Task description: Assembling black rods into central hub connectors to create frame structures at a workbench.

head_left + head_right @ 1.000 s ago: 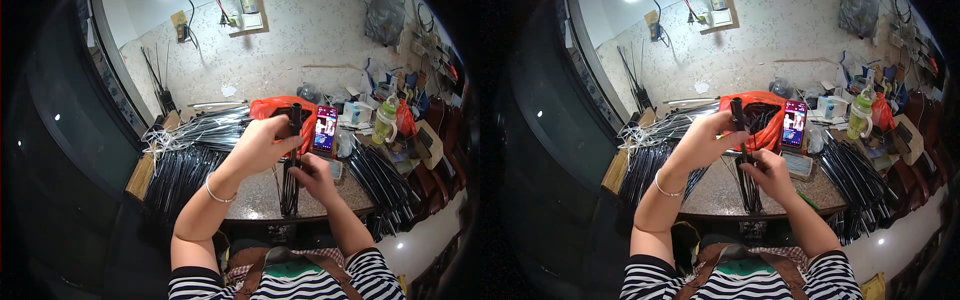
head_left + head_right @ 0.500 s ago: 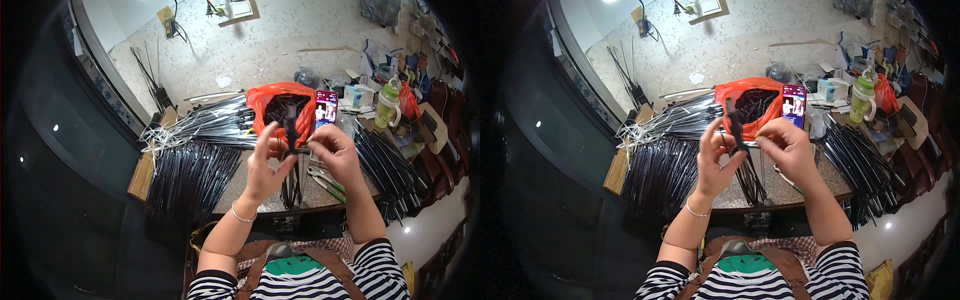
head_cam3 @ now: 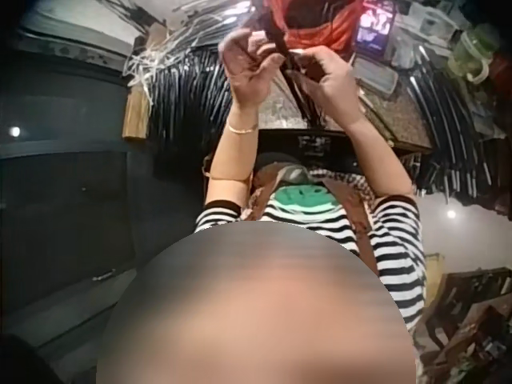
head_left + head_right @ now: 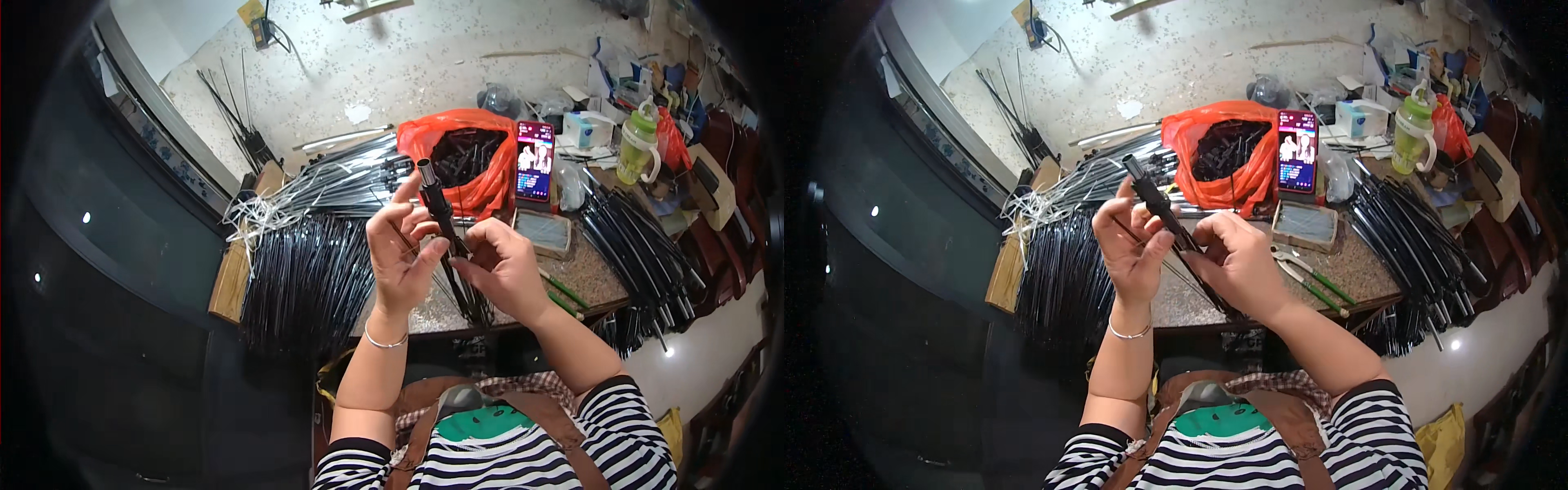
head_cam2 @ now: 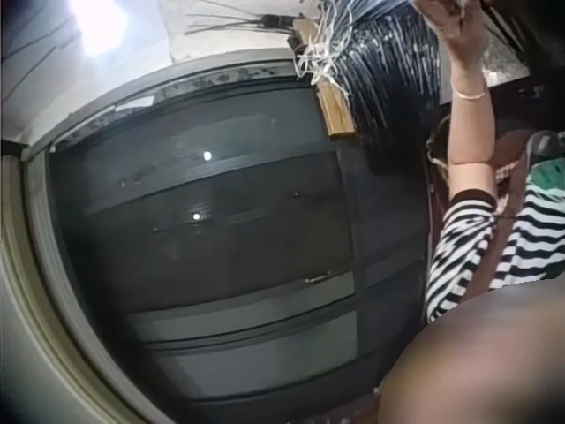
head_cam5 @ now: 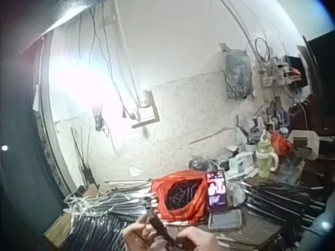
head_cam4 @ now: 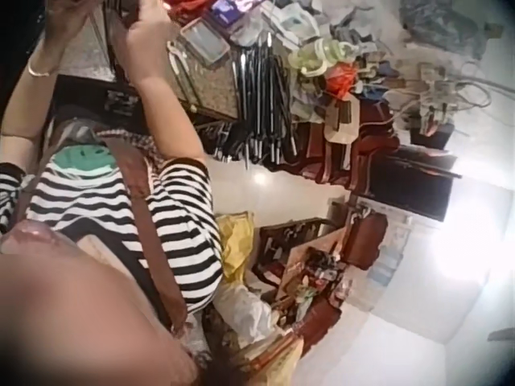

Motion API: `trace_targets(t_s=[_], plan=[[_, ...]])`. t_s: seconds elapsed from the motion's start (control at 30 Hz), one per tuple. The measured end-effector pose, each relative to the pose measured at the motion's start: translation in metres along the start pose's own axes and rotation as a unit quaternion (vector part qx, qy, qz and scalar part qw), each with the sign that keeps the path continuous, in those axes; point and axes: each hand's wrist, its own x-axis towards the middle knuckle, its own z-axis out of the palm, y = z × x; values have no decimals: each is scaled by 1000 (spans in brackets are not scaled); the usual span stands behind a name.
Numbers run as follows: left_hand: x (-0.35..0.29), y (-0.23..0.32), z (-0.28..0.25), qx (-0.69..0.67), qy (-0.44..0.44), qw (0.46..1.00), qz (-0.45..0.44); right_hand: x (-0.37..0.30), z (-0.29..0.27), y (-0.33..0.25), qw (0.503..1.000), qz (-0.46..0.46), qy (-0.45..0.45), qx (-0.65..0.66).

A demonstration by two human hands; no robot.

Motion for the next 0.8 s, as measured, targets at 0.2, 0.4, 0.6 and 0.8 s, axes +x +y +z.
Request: trace_targets(t_s=[0.2, 0.4, 0.6, 0.8], plan=[[2, 7, -1, -73, 8, 997, 11, -2, 4, -2, 984, -146, -31, -93], [-4, 5, -3, 25, 70, 997, -32, -4, 3, 6, 997, -80, 0, 4], [-9, 9, -5, 237, 18, 970, 59, -3, 0, 14, 994, -89, -3, 68], [-17, 13, -14, -57, -45, 995, -70, -9, -3, 5, 968, -241, 0, -76]])
